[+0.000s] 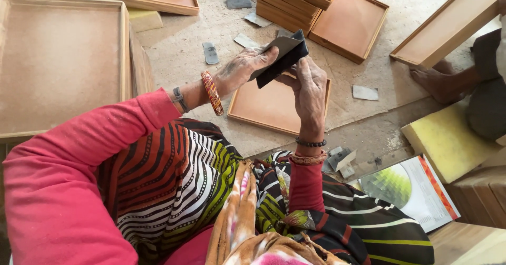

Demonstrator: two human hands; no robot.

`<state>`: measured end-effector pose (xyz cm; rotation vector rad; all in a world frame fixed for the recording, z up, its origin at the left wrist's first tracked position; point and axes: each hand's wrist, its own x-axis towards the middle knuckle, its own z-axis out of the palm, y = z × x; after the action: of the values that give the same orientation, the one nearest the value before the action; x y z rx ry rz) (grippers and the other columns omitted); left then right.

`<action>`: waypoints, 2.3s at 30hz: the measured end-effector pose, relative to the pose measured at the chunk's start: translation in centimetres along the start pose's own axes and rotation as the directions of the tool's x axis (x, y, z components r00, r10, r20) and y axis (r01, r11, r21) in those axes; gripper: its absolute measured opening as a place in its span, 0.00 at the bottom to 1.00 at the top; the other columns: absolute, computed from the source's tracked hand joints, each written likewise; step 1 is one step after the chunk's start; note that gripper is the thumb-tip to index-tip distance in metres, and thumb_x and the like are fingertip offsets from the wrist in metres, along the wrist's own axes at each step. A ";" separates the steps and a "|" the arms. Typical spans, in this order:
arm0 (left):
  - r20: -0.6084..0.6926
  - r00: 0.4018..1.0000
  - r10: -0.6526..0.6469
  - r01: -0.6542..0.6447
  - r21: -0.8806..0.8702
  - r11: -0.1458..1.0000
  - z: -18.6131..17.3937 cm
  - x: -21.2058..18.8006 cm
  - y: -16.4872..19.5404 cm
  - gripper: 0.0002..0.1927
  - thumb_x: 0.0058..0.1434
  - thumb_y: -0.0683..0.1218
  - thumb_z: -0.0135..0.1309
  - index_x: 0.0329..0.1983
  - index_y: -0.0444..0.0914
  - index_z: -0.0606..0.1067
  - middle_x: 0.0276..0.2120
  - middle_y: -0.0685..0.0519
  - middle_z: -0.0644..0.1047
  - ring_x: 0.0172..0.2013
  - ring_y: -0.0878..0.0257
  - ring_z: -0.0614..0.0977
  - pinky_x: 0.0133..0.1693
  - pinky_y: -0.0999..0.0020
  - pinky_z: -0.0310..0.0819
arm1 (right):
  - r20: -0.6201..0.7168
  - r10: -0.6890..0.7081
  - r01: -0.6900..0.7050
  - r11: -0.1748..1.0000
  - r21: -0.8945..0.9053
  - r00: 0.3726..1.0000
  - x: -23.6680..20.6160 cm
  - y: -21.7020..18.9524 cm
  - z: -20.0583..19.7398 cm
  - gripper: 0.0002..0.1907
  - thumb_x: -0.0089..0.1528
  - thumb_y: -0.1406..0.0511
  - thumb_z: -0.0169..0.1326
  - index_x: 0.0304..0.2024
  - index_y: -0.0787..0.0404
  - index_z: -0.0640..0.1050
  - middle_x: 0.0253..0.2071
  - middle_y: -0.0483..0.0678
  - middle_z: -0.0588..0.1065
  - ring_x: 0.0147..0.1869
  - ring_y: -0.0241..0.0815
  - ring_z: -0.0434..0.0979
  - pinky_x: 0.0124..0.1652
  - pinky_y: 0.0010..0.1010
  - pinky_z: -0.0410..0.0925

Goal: The person tears a piece of sandpaper from a sheet and then uses it to sand the edges and surfaces of a wooden drawer. The person holds the drawer with one hand and sands with the other, working on different sides of the drawer.

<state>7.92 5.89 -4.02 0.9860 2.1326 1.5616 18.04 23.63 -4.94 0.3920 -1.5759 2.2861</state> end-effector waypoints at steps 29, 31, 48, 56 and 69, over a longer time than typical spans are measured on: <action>0.193 0.965 0.178 -0.209 0.152 0.966 -0.2 -1.3 -0.2 0.31 0.75 0.62 0.37 0.54 0.30 0.74 0.45 0.42 0.77 0.48 0.53 0.78 0.52 0.61 0.73 | -0.187 -0.234 0.215 0.970 -0.115 0.954 -0.6 3.1 -0.3 0.27 0.61 0.58 0.69 0.56 0.68 0.79 0.50 0.43 0.76 0.55 0.35 0.75 0.56 0.27 0.69; 0.192 0.942 0.276 -0.309 0.169 0.936 -0.4 -1.1 -1.1 0.30 0.76 0.61 0.36 0.57 0.30 0.72 0.47 0.41 0.77 0.49 0.52 0.77 0.53 0.61 0.72 | -0.246 -0.251 0.213 0.962 -0.169 0.936 -0.7 3.0 0.2 0.27 0.61 0.59 0.68 0.57 0.67 0.79 0.51 0.44 0.78 0.55 0.35 0.76 0.56 0.27 0.69; 0.407 0.902 0.141 0.286 -0.811 0.511 -0.9 -1.0 -2.0 0.29 0.83 0.55 0.40 0.74 0.28 0.61 0.61 0.45 0.73 0.58 0.59 0.77 0.64 0.58 0.73 | -0.333 -0.253 0.195 0.961 -0.197 0.908 -1.3 1.8 1.8 0.28 0.62 0.60 0.67 0.60 0.67 0.78 0.47 0.45 0.80 0.49 0.33 0.78 0.51 0.25 0.72; 0.428 0.897 0.106 0.195 -0.601 0.775 -1.0 -2.0 3.7 0.33 0.66 0.45 0.56 0.72 0.36 0.61 0.64 0.52 0.72 0.61 0.66 0.76 0.63 0.66 0.73 | -0.291 -0.219 0.221 0.975 -0.028 0.931 -1.2 2.5 1.6 0.27 0.64 0.60 0.65 0.60 0.70 0.77 0.49 0.47 0.80 0.49 0.34 0.79 0.52 0.25 0.73; 0.080 0.997 -0.011 0.037 -0.332 0.943 -0.4 -1.2 1.2 0.22 0.59 0.39 0.62 0.58 0.35 0.76 0.45 0.51 0.81 0.46 0.66 0.84 0.48 0.70 0.83 | 0.063 -0.600 0.288 0.287 -0.913 0.798 -1.9 7.8 1.2 0.21 0.79 0.59 0.43 0.66 0.69 0.67 0.59 0.54 0.72 0.64 0.44 0.72 0.62 0.32 0.69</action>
<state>8.91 4.98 -2.91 0.8839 1.7437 1.7658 16.53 19.67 -11.94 0.1379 -1.9146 0.7580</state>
